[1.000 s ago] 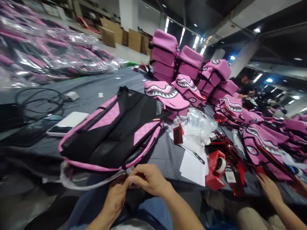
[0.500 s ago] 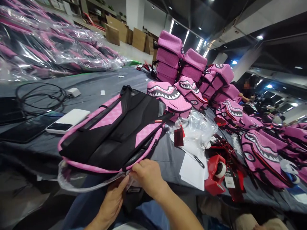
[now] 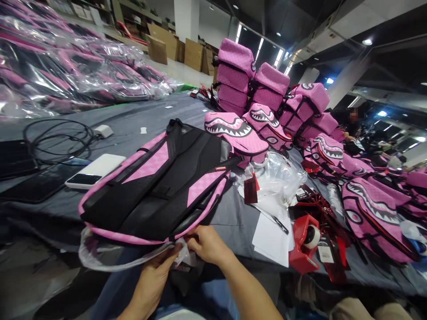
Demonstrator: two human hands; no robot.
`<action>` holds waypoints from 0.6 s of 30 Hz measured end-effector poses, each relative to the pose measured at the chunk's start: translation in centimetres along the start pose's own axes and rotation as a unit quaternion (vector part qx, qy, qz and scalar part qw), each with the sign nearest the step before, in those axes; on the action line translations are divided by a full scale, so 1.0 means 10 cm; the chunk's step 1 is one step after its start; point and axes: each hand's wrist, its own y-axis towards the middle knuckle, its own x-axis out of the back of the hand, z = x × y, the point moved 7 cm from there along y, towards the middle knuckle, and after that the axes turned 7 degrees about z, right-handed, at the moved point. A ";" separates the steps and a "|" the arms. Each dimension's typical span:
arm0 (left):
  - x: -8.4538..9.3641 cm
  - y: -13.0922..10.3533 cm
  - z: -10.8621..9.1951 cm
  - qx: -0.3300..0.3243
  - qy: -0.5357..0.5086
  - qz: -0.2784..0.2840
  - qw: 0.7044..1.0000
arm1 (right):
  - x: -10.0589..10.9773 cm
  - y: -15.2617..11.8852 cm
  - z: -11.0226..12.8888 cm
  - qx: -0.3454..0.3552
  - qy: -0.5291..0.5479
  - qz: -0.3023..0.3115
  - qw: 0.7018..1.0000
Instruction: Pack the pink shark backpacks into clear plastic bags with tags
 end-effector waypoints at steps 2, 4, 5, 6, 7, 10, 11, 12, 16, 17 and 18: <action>0.01 0.00 -0.01 0.000 -0.010 -0.013 1.000 | 0.00 0.01 -0.03 -0.018 -0.005 -0.006 1.000; -0.01 -0.01 -0.01 -0.002 -0.020 -0.018 1.000 | 0.05 -0.02 -0.08 -0.057 -0.015 -0.055 0.997; -0.02 -0.01 0.00 -0.002 -0.022 -0.016 1.000 | 0.08 -0.05 -0.10 -0.075 -0.016 -0.094 0.993; -0.03 -0.01 0.00 -0.002 -0.025 -0.012 1.000 | 0.10 -0.08 -0.12 -0.085 -0.010 -0.129 0.988; -0.04 -0.02 0.00 -0.002 -0.028 -0.008 1.000 | 0.09 -0.11 -0.13 -0.084 0.004 -0.150 0.985; -0.05 -0.01 -0.01 -0.005 -0.035 0.004 0.999 | -0.09 -0.11 -0.18 -0.063 0.106 -0.092 0.988; -0.05 0.00 -0.01 -0.006 -0.034 0.006 0.999 | -0.17 -0.10 -0.21 -0.063 0.154 -0.048 0.985; -0.04 0.01 -0.02 -0.008 -0.031 0.008 0.999 | -0.24 -0.09 -0.23 -0.065 0.203 -0.008 0.977; -0.01 0.10 -0.05 -0.010 -0.011 0.019 1.000 | -0.36 -0.01 -0.30 -0.075 0.356 0.103 0.926; 0.00 0.12 -0.03 -0.008 -0.004 0.026 1.000 | -0.37 0.03 -0.31 -0.077 0.381 0.121 0.914; 0.01 0.13 0.00 -0.004 0.002 0.033 0.999 | -0.37 0.06 -0.31 -0.080 0.401 0.136 0.902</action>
